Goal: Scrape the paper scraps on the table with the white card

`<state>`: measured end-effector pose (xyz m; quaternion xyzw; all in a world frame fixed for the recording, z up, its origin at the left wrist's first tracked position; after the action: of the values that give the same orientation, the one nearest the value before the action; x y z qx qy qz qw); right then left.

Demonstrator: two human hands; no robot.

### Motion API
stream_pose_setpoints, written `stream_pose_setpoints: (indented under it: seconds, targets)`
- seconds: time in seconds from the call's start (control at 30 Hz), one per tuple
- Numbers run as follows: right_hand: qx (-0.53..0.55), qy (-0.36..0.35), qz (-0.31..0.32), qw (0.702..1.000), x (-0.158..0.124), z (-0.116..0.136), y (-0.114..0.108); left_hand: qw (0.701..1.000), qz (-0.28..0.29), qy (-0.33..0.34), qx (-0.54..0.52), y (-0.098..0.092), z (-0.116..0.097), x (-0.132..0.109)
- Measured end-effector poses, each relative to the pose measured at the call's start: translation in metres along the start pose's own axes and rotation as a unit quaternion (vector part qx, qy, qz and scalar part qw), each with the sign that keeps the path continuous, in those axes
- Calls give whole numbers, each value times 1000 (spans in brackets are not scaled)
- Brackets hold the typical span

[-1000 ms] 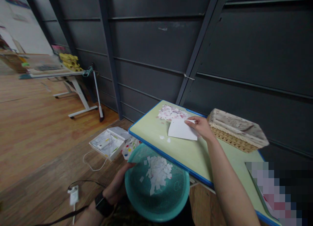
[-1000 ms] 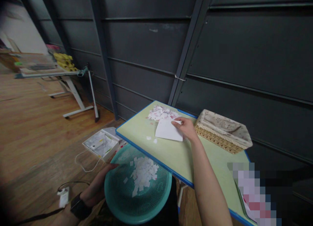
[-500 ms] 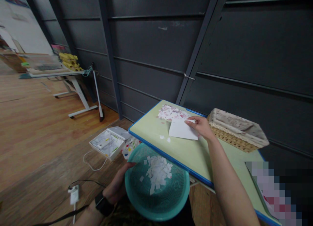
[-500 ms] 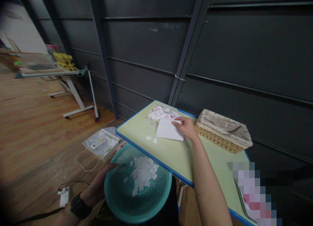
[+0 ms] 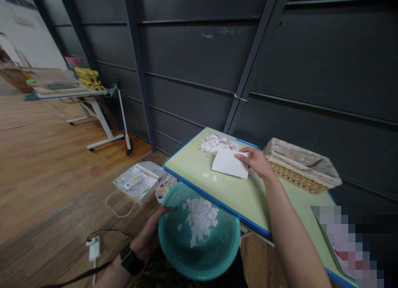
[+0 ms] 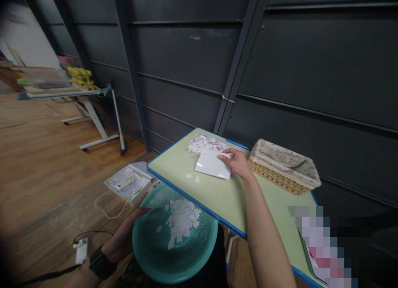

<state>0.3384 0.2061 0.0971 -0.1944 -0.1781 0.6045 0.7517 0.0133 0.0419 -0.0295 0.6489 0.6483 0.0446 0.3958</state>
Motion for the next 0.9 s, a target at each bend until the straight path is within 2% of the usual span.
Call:
stream_pose_setpoints:
  seconds: [0.07, 0.17, 0.3, 0.47, 0.7, 0.83, 0.9]
  targets:
    - [17, 16, 41, 999, -2, -1, 14, 1000, -6, -3, -1, 0, 0, 0]
    - [13, 8, 69, 997, -6, 2, 30, 1000, -5, 5, 0, -2, 0, 0]
    - [-2, -12, 103, 995, -10, 4, 43, 999, 16, 35, -1, -3, -1, 3]
    - [-5, 0, 191, 982, -23, 8, 59, 999, 26, 43, -3, -1, -3, 4]
    - [35, 27, 296, 954, -47, 21, 88, 1000, -11, 24, 4, 2, -5, 0]
    - [57, 41, 325, 943, -50, 25, 87, 1000, -12, 6, -6, 1, -3, -2]
    - [84, 42, 295, 951, -43, 26, 76, 1000, -17, 8, -4, 0, -3, -2]
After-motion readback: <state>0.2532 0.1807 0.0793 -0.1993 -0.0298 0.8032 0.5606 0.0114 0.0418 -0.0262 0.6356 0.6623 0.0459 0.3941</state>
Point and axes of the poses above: each hand's wrist, its own x-axis towards the middle knuckle, its own y-axis out of the palm, z = x × y, the point moved 6 cm from there along x, towards the middle knuckle, and after that the axes turned 14 degrees about y, right-handed, at the moved point
